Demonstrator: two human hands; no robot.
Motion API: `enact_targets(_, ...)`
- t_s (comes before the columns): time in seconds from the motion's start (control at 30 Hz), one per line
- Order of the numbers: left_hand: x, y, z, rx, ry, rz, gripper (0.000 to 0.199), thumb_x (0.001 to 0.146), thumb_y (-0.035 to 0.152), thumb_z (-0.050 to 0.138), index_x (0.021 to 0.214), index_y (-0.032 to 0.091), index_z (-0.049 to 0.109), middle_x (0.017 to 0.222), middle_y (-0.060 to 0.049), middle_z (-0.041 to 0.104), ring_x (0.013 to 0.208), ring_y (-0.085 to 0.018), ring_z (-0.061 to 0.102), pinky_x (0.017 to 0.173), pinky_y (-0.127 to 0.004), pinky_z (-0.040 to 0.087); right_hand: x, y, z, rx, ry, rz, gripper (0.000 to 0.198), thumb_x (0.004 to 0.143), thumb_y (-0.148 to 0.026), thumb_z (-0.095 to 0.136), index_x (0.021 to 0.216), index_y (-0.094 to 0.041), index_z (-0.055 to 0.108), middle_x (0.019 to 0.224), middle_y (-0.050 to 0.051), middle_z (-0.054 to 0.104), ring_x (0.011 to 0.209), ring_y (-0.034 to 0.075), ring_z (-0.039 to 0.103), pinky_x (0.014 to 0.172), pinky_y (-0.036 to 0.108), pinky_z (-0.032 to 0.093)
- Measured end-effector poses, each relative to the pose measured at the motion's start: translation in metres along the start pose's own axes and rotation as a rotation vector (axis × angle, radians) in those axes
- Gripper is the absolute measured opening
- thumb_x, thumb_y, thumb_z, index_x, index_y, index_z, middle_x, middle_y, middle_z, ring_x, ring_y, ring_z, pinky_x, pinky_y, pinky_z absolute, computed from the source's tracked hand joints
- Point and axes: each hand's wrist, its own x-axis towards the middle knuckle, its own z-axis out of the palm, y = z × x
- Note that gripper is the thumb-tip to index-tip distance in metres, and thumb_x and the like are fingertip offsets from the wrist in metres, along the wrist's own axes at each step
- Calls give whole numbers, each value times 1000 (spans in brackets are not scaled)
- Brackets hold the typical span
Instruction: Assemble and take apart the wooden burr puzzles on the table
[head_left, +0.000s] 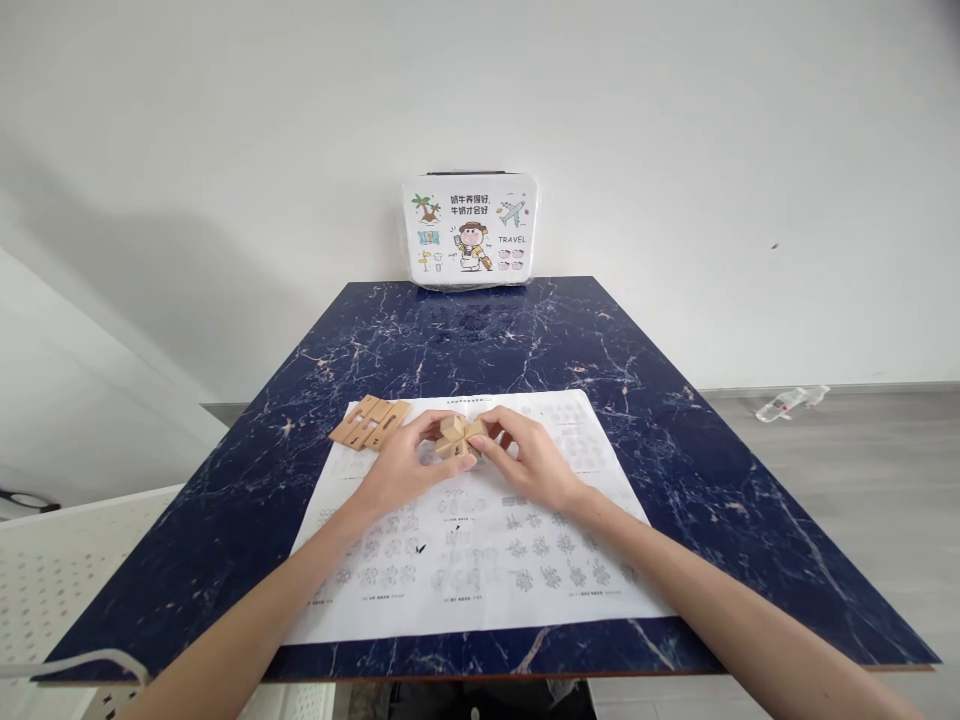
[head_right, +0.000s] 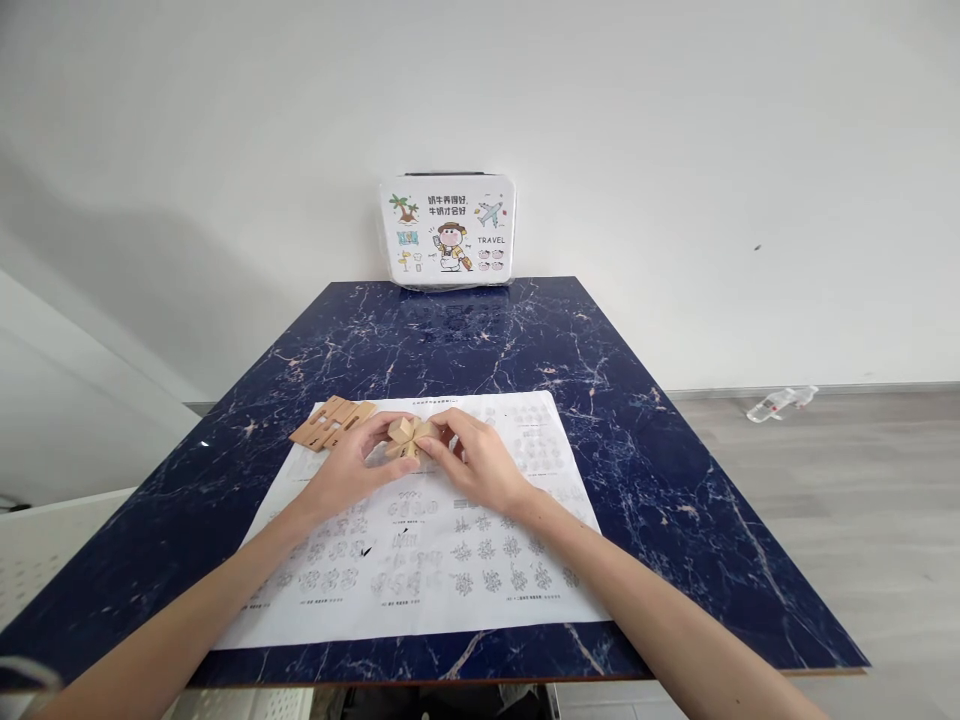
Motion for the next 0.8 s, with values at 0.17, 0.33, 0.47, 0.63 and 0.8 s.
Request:
enact_targets(0.17, 0, 7, -3, 40, -9, -21, 50, 81, 50, 79, 122, 24, 66, 117, -8, 72, 107, -29, 67, 95, -45, 54, -1, -3, -1, -24, 16, -62, 19, 104, -41, 53, 102, -25, 61, 95, 6, 68, 83, 21, 61, 72, 35, 50)
enact_targets(0.33, -1, 8, -3, 62, -11, -11, 45, 83, 50, 77, 119, 24, 67, 114, -7, 73, 105, -28, 68, 94, -45, 55, -1, 0, 1, 4, 26, -29, 21, 103, -45, 56, 104, -25, 63, 96, 6, 69, 83, 21, 62, 73, 35, 51)
enact_targets(0.47, -2, 5, 1, 48, 58, 25, 50, 81, 50, 80, 121, 25, 64, 117, -7, 72, 108, -28, 68, 97, -46, 55, 1, 2, 2, 116, 30, 100, 26, 100, -50, 59, 102, -24, 61, 96, 6, 71, 78, 18, 63, 69, 34, 51)
enact_targets(0.63, -3, 3, 3, 72, 253, 111, 60, 77, 44, 87, 127, 26, 60, 131, -9, 67, 116, -29, 65, 104, -47, 52, 0, -1, 1, 316, -153, 254, 40, 98, -62, 57, 100, -22, 58, 80, 2, 66, 57, 12, 55, 50, 28, 43)
enact_targets(0.8, -5, 8, 3, 83, 165, 176, 56, 82, 40, 84, 131, 28, 60, 135, -8, 66, 119, -29, 64, 106, -47, 51, -1, -1, 1, 400, -346, 287, 47, 98, -64, 59, 109, -19, 65, 64, -3, 61, 47, 10, 48, 47, 28, 40)
